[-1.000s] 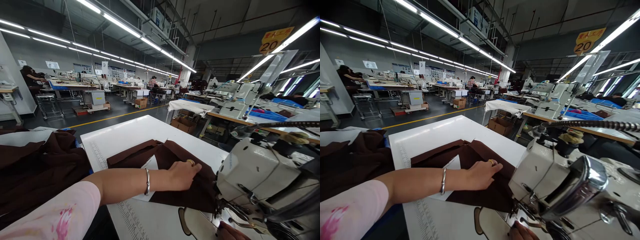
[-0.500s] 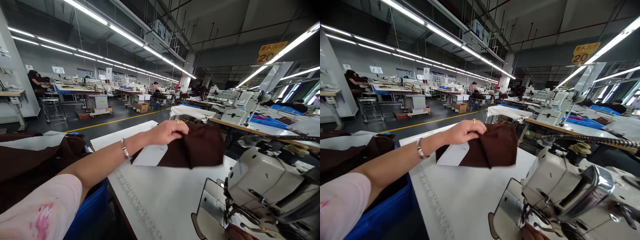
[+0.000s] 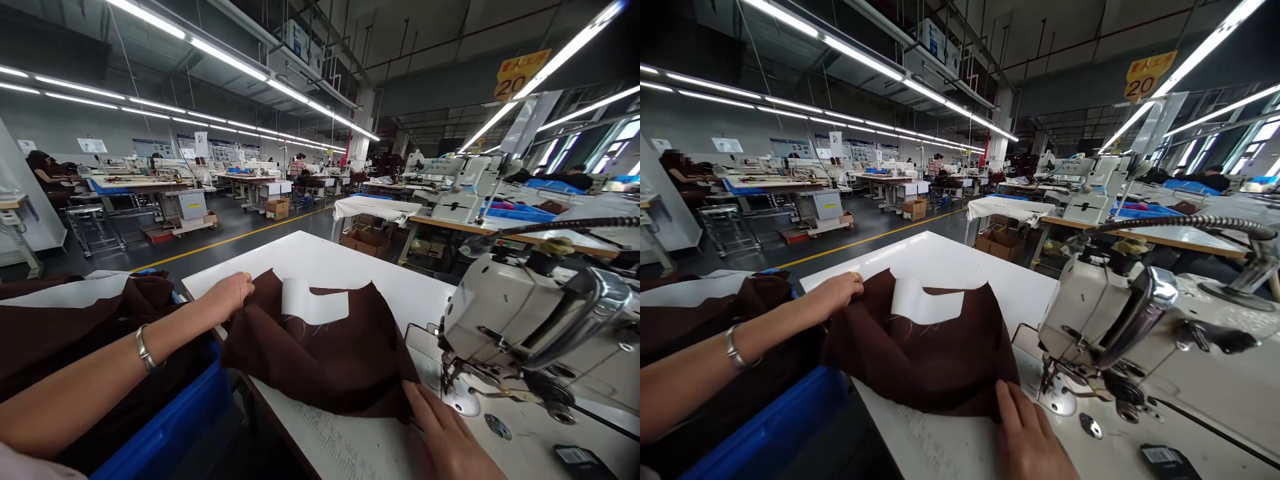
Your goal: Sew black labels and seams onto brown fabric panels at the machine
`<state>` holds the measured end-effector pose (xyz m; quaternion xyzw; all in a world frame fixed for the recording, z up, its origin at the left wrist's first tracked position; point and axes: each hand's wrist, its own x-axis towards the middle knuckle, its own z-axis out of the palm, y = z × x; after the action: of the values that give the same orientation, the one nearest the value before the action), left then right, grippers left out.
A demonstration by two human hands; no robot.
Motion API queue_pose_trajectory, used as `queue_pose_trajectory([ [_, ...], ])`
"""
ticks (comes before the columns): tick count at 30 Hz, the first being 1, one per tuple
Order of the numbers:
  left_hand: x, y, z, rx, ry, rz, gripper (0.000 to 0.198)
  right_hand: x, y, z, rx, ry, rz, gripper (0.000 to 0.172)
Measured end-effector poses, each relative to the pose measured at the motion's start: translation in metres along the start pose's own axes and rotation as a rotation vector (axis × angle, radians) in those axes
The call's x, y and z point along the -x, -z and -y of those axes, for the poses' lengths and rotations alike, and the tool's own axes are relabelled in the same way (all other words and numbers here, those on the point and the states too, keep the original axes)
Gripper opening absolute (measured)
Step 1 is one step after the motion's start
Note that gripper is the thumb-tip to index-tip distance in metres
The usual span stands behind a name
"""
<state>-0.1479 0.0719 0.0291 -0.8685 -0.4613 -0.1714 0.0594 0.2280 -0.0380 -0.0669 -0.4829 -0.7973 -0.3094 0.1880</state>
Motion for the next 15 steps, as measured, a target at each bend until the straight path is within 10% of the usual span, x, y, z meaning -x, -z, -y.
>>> queue_pose_trajectory([
  [6, -0.028, 0.016, -0.105, 0.109, -0.229, -0.024, 0.021, -0.006, -0.007, 0.022, -0.11, -0.018, 0.036, 0.041],
  [10, -0.034, -0.043, -0.169, 0.175, -0.421, 0.242, 0.014, -0.001, -0.01, 0.022, -0.175, -0.09, 0.032, 0.042],
  [15, -0.041, -0.095, -0.166, 0.806, -0.159, 0.284, 0.007, 0.007, 0.001, 0.016, -0.256, -0.172, 0.015, 0.033],
])
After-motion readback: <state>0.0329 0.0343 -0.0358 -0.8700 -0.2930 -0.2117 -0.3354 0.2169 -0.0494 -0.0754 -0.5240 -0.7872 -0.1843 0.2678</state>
